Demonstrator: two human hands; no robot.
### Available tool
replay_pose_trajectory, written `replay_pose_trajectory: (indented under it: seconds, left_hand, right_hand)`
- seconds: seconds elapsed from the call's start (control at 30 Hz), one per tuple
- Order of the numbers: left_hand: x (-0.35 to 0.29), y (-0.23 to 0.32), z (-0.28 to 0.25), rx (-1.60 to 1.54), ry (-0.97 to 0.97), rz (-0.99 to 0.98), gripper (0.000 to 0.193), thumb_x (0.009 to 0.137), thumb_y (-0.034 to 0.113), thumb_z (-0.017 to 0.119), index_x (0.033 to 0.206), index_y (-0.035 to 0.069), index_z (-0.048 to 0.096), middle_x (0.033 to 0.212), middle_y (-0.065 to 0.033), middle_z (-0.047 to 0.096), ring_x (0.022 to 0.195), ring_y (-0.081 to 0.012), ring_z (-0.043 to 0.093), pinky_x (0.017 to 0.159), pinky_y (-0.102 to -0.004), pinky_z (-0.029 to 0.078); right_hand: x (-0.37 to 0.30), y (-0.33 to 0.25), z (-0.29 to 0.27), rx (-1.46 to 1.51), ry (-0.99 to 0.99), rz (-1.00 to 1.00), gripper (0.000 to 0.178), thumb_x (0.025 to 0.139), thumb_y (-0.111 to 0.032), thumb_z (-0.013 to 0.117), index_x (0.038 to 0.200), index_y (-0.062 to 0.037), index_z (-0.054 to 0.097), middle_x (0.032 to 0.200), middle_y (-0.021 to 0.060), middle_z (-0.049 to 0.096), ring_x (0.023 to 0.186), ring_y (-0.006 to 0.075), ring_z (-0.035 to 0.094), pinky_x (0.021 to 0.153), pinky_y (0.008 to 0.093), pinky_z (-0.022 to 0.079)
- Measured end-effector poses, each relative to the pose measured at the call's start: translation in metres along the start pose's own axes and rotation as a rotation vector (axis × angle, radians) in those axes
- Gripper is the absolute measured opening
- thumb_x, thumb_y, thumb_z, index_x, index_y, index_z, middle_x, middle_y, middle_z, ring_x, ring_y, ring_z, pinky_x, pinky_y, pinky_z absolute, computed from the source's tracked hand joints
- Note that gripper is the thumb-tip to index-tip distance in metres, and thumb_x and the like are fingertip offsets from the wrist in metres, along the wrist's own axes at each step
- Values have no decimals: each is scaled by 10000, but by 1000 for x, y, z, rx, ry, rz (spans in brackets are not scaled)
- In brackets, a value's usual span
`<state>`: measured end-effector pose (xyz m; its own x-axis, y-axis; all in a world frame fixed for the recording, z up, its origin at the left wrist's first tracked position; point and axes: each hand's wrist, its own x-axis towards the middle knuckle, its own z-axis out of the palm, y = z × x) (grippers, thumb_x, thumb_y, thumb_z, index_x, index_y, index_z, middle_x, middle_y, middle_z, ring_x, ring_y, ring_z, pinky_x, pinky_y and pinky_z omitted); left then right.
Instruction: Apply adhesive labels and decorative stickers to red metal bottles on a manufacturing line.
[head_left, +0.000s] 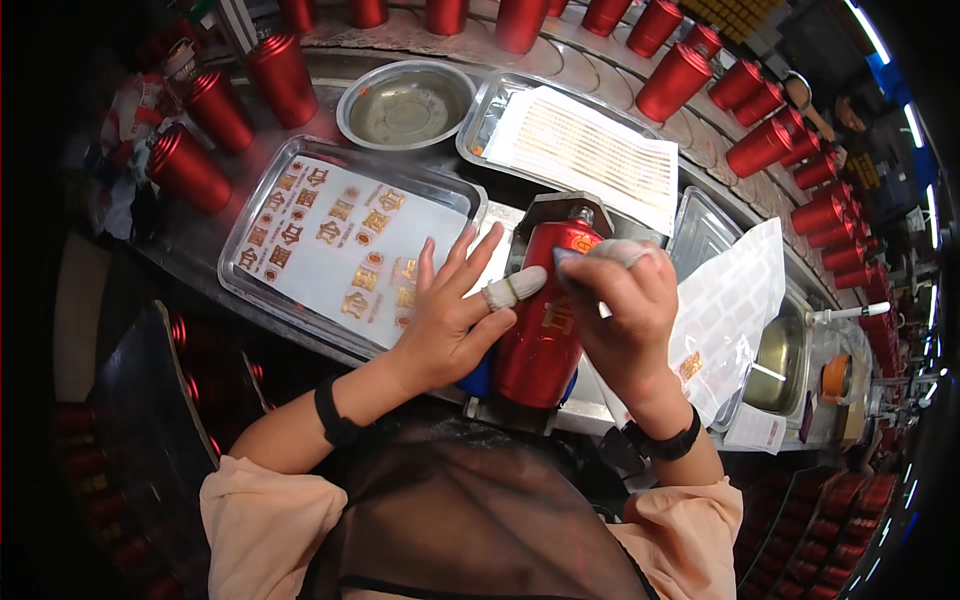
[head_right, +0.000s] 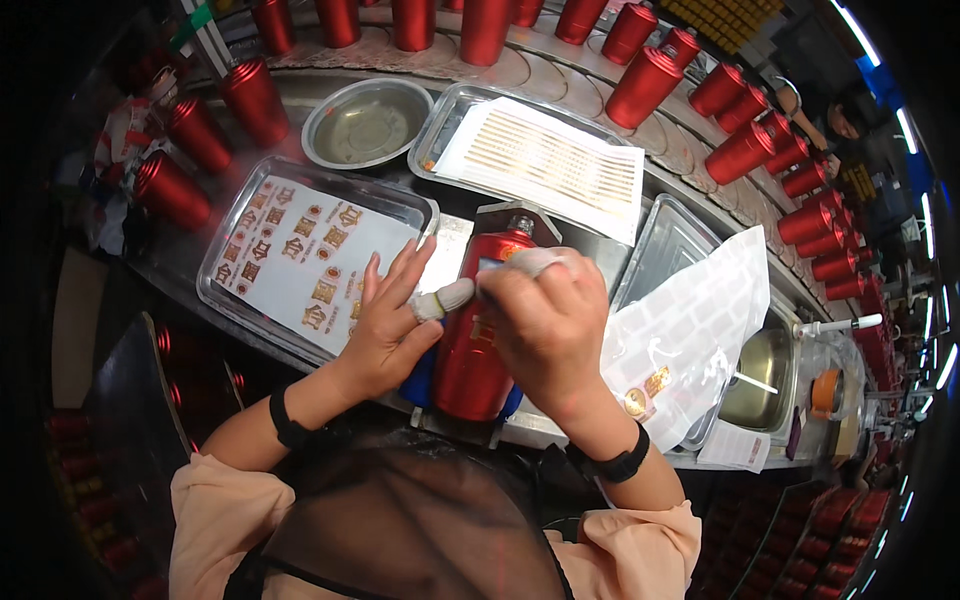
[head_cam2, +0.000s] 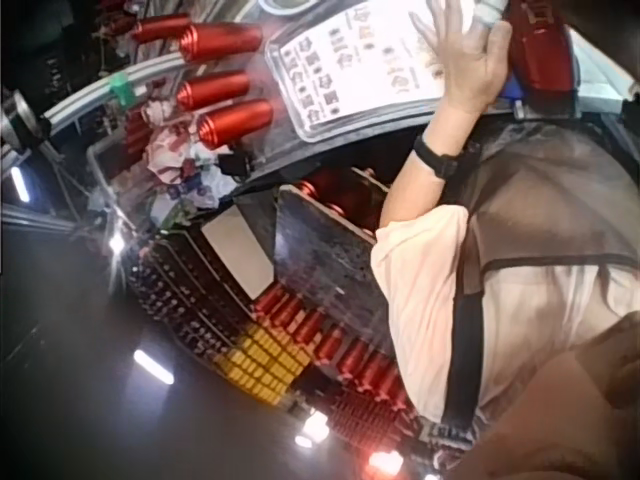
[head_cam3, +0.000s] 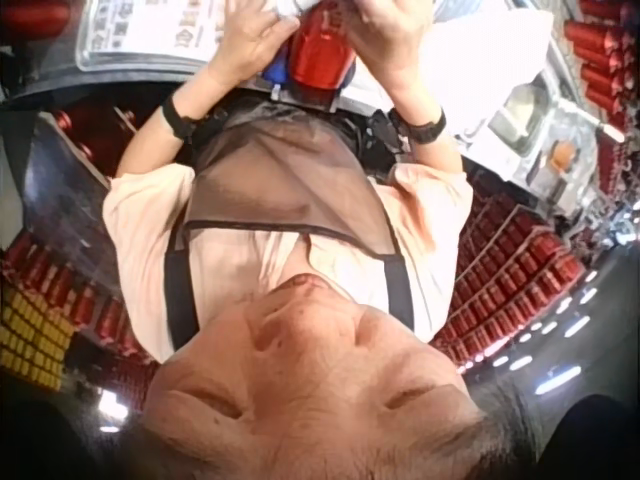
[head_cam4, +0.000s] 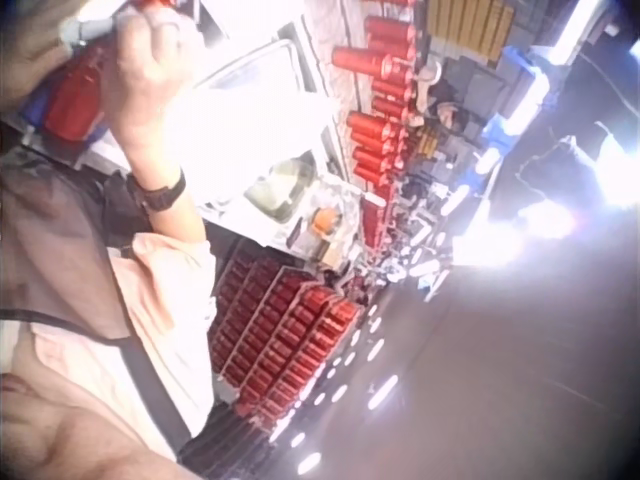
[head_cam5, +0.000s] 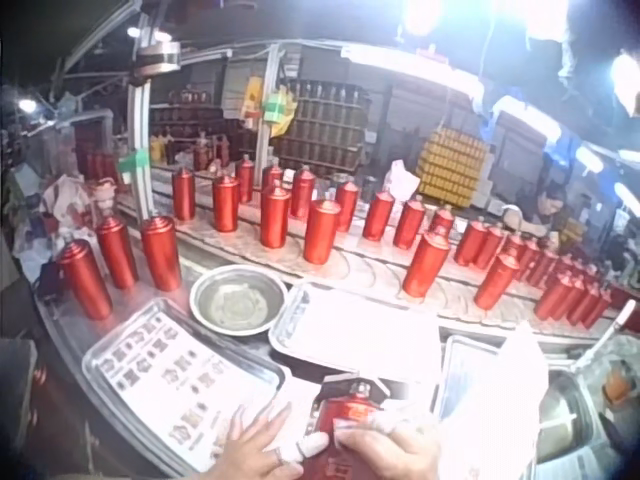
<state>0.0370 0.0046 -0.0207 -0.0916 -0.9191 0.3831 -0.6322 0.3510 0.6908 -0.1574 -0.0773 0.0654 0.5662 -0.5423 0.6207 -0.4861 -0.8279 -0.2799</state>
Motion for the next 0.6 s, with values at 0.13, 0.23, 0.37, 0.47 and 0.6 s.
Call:
replay_pose_trajectory:
  seconds: [0.13,0.23,0.37,0.47,0.6]
  left_hand:
    - [-15,0,-12,-12,9,-87,390,984,287,578,1339,141,652,1563,-213,396,1451,-428,337,1158,-649,86]
    - [-13,5,-18,-175,4,-172,390,1011,251,534,1349,85,639,1524,-230,448,1445,-385,377,1190,-583,95]
    - [-2,16,-9,-502,-44,-269,487,1009,226,566,1450,25,514,1480,-184,515,1404,-244,445,1151,-384,316]
    - [4,22,4,-548,-68,-314,607,999,251,600,1498,-29,400,1434,-214,525,1355,-283,479,1112,-353,368]
    - [5,29,18,-624,-50,-312,685,992,242,612,1531,-44,302,1386,-269,542,1304,-318,537,1088,-374,400]
  right_hand:
    - [-13,-26,-15,-33,-195,-184,231,680,-75,750,905,-101,705,894,38,652,880,263,635,708,381,497]
    - [-27,-30,-25,139,-278,-204,215,689,-75,751,898,-89,705,895,39,654,873,259,635,699,378,504]
    - [-35,-12,-31,92,-96,0,281,659,-20,779,926,-80,718,900,54,663,809,259,639,715,386,500]
    - [-48,-12,-31,244,-109,40,329,628,29,775,936,-69,714,891,64,665,783,273,638,737,391,501]
    - [-70,-10,-26,457,-92,478,264,723,-25,798,953,-33,670,848,69,661,737,182,628,704,308,506]
